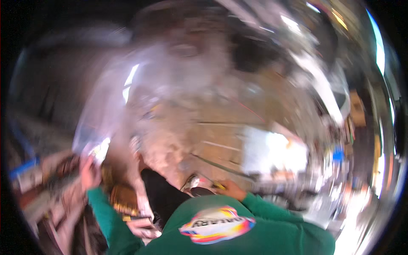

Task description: Measure, mark, and hammer a metal sheet to shape it for car repair.

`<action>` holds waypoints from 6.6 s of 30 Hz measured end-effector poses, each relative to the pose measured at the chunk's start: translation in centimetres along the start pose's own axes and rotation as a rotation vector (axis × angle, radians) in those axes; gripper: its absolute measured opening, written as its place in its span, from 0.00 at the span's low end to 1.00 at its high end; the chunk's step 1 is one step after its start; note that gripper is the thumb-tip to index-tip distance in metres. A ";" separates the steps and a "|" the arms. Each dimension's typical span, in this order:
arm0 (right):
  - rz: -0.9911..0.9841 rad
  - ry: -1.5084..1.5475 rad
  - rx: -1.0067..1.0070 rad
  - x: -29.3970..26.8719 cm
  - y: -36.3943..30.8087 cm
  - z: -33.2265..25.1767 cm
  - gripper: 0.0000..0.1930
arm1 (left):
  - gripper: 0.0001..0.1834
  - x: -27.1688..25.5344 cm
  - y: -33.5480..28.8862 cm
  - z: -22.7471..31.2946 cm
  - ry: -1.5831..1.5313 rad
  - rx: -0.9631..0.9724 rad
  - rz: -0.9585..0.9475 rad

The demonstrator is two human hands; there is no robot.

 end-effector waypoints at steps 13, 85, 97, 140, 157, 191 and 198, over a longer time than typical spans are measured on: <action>0.639 0.760 -0.631 -12.0 -37.0 13.4 0.19 | 0.27 47.5 -15.5 -6.8 0.278 0.050 -0.628; 0.844 0.468 -0.185 -49.1 -44.7 57.2 0.28 | 0.20 84.9 -15.7 -56.6 1.909 0.369 -0.599; 0.802 0.529 -0.253 -49.4 -44.0 57.1 0.30 | 0.25 83.6 -16.6 -56.9 1.885 0.331 -0.537; 0.843 0.456 -0.266 -49.4 -44.8 57.7 0.26 | 0.41 86.8 -14.4 -57.1 1.957 0.047 -0.704; 0.824 0.469 -0.299 -49.4 -43.9 58.3 0.29 | 0.42 86.9 -14.7 -56.9 1.901 0.094 -0.751; 0.779 0.497 -0.293 -49.6 -43.8 58.5 0.27 | 0.40 86.5 -14.8 -56.9 1.867 0.064 -0.774; 0.776 0.525 -0.334 -49.7 -43.6 58.6 0.27 | 0.38 86.7 -14.8 -56.8 1.874 0.112 -0.805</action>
Point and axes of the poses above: each hand's wrist, its own y-axis towards the middle knuckle, its own x-axis out of the palm, z = x × y, the point moved 7 cm from there along y, towards the middle knuckle, and after that the axes turned 13 degrees about -z, right-handed, at the moved point
